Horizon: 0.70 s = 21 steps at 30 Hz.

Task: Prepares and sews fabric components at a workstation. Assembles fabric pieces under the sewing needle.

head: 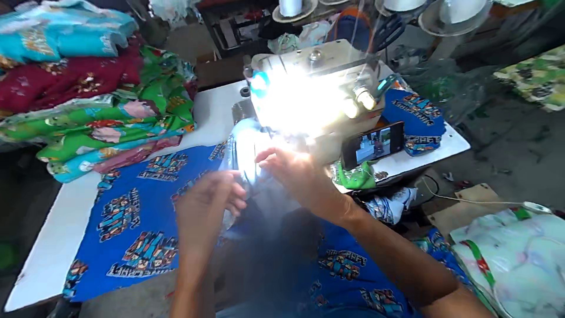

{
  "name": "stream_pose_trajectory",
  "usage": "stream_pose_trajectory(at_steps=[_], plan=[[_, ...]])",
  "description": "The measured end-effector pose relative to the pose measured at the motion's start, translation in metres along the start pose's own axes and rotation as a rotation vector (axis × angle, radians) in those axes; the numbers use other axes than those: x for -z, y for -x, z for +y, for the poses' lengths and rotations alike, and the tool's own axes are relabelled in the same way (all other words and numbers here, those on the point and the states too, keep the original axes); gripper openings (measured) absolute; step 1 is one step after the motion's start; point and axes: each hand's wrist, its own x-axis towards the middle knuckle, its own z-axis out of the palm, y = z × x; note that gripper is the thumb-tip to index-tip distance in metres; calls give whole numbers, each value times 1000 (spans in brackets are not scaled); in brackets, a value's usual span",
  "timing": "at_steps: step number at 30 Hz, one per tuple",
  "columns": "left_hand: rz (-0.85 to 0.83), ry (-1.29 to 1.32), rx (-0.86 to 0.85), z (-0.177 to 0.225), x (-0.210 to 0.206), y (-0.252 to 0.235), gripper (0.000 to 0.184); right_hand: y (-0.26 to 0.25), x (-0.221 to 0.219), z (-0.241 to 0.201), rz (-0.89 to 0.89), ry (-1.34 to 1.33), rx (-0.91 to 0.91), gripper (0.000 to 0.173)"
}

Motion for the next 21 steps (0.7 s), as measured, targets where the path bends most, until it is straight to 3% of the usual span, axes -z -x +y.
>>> stream_pose_trajectory(at_steps=[4, 7, 12, 21], plan=[[-67, 5, 110, 6, -19, -22, 21, 12, 10, -18, -45, -145, -59, 20], [-117, 189, 190, 9, -28, -35, 22, 18, 7, -20, -10, -118, -89, 23], [-48, 494, 235, 25, -34, -43, 20, 22, 2, -8, 91, -104, -299, 22], [-98, 507, 270, 20, -29, -35, 18, 21, 2, 4, 101, -230, -332, 10]])
